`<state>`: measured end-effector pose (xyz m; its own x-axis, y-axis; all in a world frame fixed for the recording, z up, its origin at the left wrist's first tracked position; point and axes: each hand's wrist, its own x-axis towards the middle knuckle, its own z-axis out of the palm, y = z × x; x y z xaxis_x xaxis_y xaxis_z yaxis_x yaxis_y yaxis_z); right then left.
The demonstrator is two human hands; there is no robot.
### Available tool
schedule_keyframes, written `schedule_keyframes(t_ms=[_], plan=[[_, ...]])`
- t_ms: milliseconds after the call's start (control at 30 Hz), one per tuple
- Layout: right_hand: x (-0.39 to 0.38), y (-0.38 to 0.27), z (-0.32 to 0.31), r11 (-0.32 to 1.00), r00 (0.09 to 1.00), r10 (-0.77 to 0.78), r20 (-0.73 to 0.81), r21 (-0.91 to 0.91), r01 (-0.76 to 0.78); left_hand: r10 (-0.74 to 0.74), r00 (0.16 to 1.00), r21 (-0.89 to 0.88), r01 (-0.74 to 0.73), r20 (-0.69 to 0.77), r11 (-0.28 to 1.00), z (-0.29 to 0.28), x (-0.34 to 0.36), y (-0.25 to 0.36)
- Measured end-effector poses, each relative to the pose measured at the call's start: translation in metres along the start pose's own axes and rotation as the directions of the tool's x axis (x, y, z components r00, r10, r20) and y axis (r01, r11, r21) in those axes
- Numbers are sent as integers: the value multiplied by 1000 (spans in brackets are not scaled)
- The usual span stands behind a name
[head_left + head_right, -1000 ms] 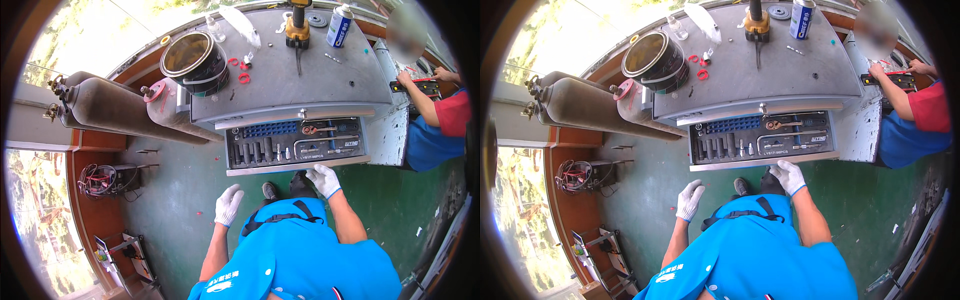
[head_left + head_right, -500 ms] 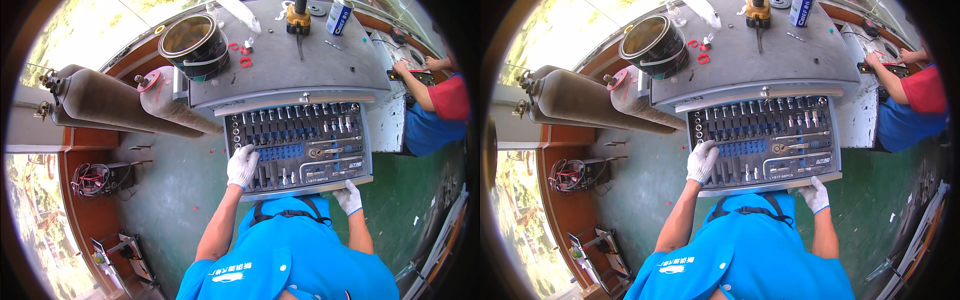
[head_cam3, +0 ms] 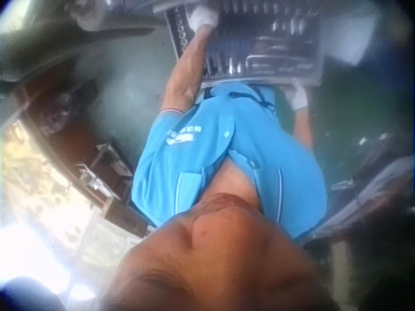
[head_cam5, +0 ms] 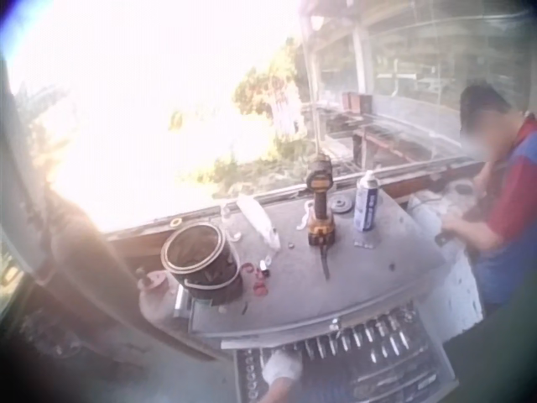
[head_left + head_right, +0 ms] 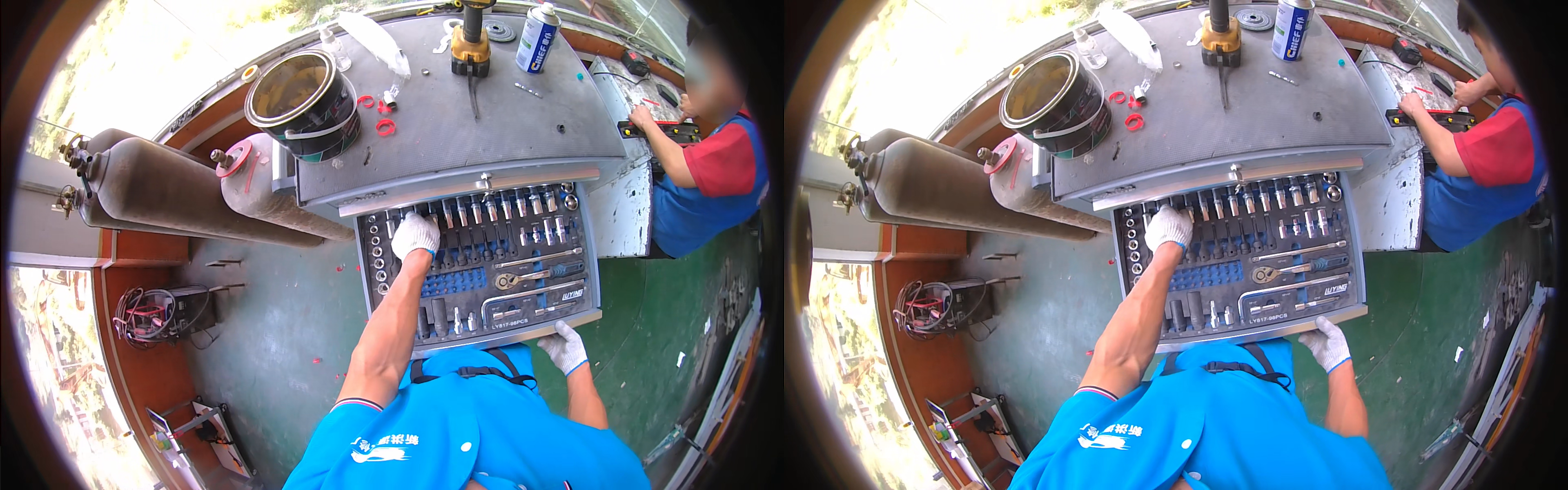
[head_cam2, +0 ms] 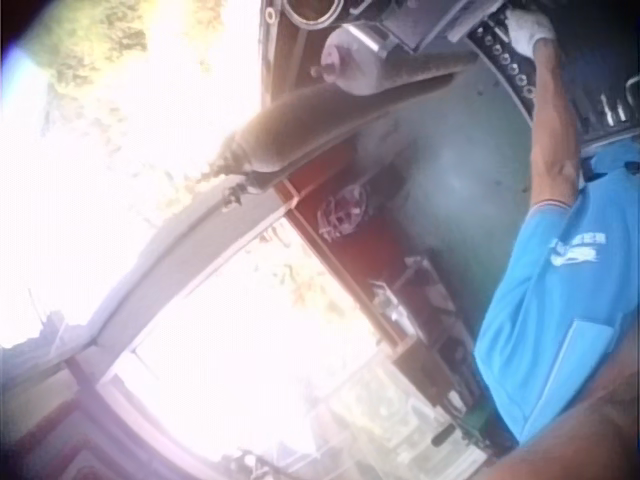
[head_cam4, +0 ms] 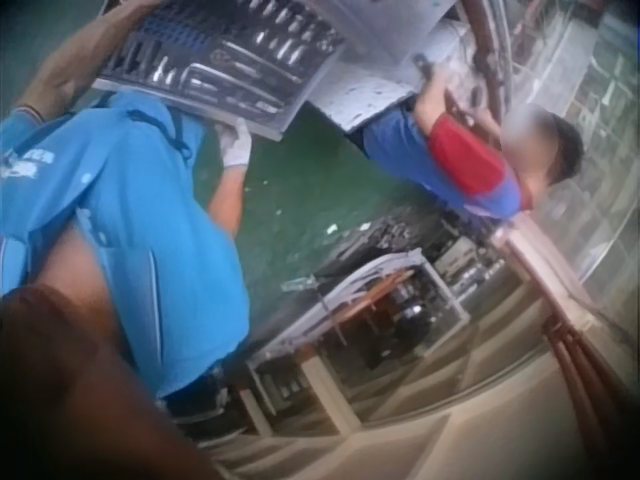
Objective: The person carries a black plastic grille to the rear of a silver SUV and positions it against the bumper. They then retrieve a cordless impact wrench and use it to fasten screws into the rear bumper area.
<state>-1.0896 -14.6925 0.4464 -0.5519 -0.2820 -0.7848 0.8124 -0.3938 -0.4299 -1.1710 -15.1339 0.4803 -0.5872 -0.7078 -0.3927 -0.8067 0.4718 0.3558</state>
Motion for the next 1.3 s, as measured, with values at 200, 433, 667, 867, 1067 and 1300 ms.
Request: schedule_keyframes(t_ms=[200,433,667,867,1067,1300], plan=[[-3,-9,3,998,999,52,-5,-42,-52,-115,989,-276,86,-89,957,15,21,1],[-33,-117,72,-412,937,281,-209,-908,-79,-140,981,-303,95,-131,948,11,18,-2],[19,-205,296,249,703,-463,539,-683,687,-43,969,-609,-117,-242,784,-1,-24,-26],[85,-255,489,-259,171,-804,570,-594,762,127,971,-890,-236,-201,391,-60,-95,-60],[141,-269,560,-45,291,-859,422,-628,777,5,985,-976,-174,-175,129,-88,-159,-109],[90,-246,535,229,421,-721,550,-384,894,-252,942,-963,-250,-220,-95,-102,-194,-157]])
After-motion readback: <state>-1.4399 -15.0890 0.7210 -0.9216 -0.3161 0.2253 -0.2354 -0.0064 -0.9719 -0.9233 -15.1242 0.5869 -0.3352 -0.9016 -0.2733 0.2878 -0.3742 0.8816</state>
